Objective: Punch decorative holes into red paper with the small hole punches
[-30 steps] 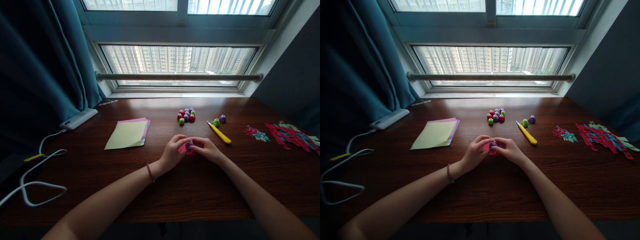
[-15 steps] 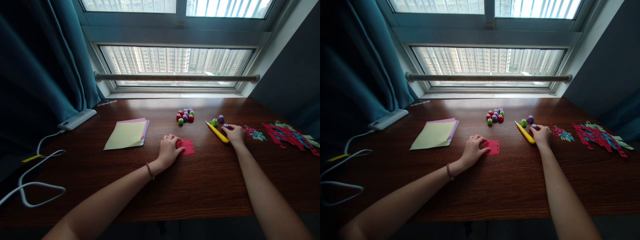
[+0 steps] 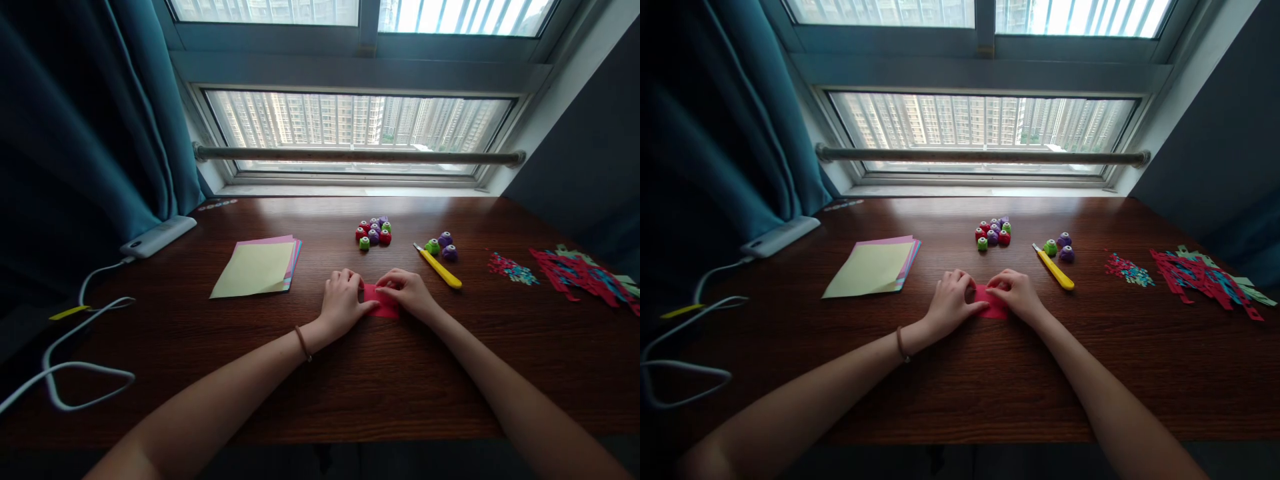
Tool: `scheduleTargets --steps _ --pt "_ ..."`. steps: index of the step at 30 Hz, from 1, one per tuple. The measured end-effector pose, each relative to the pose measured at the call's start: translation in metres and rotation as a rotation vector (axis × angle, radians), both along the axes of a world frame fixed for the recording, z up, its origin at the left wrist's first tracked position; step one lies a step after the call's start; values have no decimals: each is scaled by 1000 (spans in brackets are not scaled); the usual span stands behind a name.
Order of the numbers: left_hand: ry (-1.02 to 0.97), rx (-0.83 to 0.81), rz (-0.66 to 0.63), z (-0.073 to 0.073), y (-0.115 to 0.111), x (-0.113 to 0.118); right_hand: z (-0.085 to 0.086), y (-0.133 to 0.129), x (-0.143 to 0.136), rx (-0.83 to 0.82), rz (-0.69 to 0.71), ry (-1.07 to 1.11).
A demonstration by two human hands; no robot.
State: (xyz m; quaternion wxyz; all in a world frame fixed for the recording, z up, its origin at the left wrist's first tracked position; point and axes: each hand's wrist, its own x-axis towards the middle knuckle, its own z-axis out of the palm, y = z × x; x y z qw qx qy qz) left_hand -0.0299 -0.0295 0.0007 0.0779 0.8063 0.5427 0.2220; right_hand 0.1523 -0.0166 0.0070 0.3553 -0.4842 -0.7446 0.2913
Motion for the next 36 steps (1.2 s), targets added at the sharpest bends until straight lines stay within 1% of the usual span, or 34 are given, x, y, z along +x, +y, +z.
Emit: scheduleTargets --steps 2,5,13,15,17,21,24,27,30,36 --pt "12 6 -8 0 -1 1 -5 -1 -4 -12 -15 -36" --pt "24 1 -14 1 -2 1 -9 1 -2 0 -18 -113" --pt "46 9 -17 2 -2 2 -10 1 -5 96 -17 -283" --pt "47 15 -16 1 -3 2 -10 1 -4 106 -18 -277" --pt "48 18 -16 1 -3 2 -10 2 -3 92 -36 -223" --pt "51 23 -16 1 -3 2 -9 4 0 7 -107 -60" --pt "46 20 -17 1 -3 2 -7 4 1 -40 -125 26" --pt "39 12 -17 2 -3 1 -3 3 1 -35 -75 -8" --pt "36 7 -22 3 -4 2 -3 3 1 19 -4 -116" --pt "31 9 -23 3 -4 2 -9 4 1 66 -8 -238"
